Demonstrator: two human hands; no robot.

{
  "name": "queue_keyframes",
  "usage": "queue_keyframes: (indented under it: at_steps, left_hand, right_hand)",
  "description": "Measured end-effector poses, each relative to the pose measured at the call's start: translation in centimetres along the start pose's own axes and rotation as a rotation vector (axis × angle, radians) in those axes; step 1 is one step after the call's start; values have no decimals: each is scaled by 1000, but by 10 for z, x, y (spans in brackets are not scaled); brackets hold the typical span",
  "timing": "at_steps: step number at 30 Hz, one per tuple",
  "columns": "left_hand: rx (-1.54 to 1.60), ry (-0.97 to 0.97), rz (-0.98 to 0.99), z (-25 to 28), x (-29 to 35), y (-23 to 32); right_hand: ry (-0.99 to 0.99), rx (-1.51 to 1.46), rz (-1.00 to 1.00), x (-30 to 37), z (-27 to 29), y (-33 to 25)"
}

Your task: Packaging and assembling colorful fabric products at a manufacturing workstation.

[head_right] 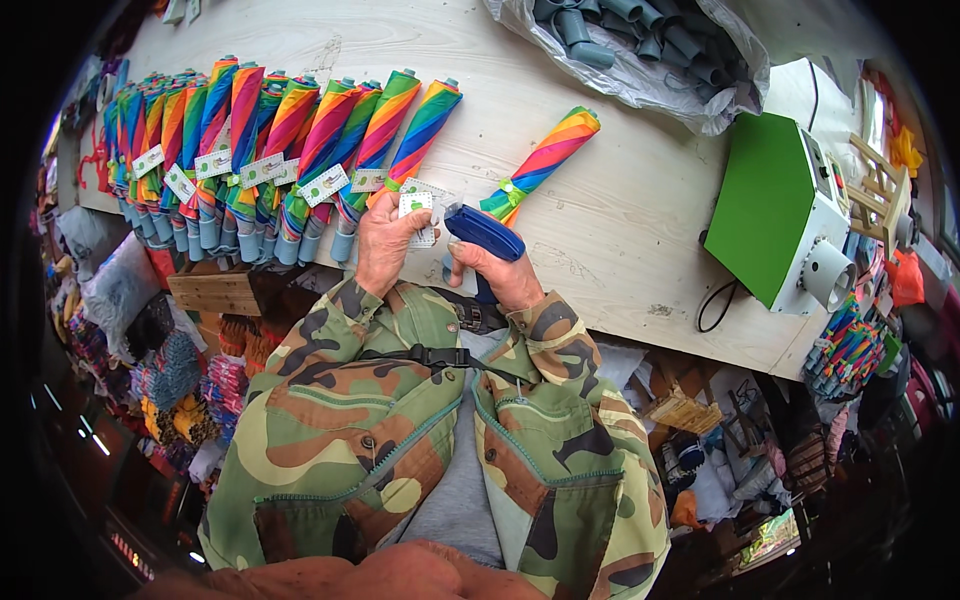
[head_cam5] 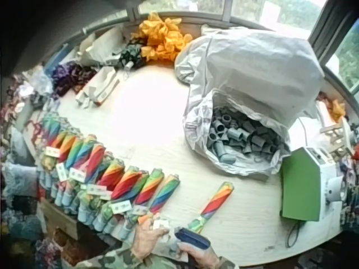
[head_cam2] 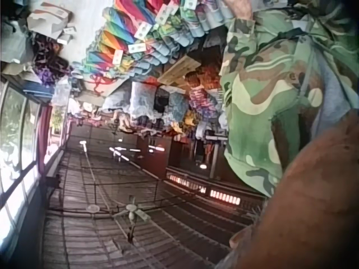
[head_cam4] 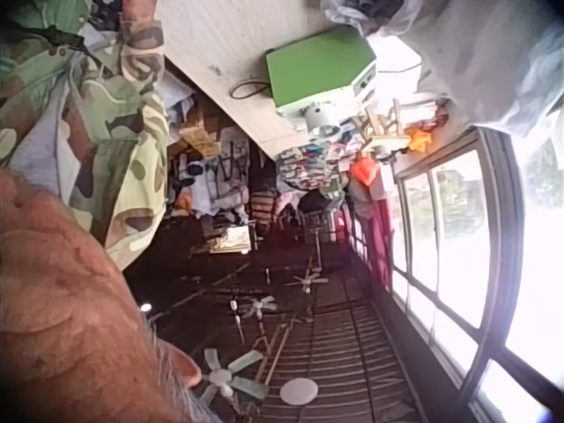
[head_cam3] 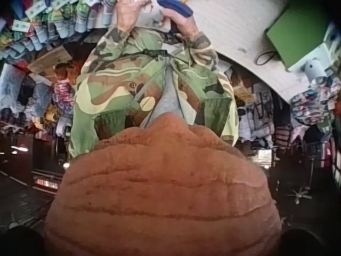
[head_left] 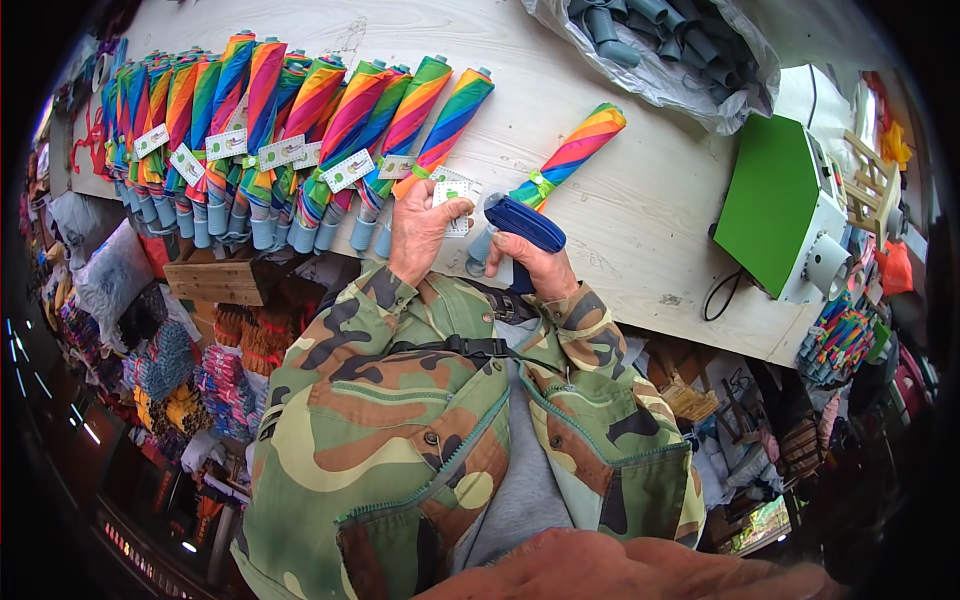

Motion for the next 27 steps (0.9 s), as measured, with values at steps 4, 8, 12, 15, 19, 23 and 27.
queue_keyframes:
  at_steps: [4, 8, 12, 15, 19, 23, 27]
  left_hand:
    - [-50, -23, -74, 1, -3, 2]
    - [-126, -50, -32, 4, -4, 8]
    - [-5, -122, 96, 5, -4, 5]
    - [120, -158, 149, 2, -1, 3]
    - [273, -281, 185, -8, -6, -3]
    - [518, -311, 276, -4, -6, -2]
    - [603, -385, 310, 7, -10, -5]
  right_hand:
    - [7, -19, 0, 0, -1, 1]
    - [5, -1, 13, -3, 3, 5]
    - [8, 17, 45, -3, 7, 2]
    - [10, 2, 39, 0, 12, -2]
    - [17, -45, 28, -4, 25, 6]
    - [10, -40, 30, -6, 19, 5]
    - [22, 26, 32, -2, 10, -1]
Point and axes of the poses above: each hand's wrist, its own x-axis away from the middle knuckle, its own z-axis out of the back of the hand, y = z × x, the point moved 7 cm from there along -x, towards the middle knuckle, and after that the axes turned 13 degrees about y, right-handed, at the moved point
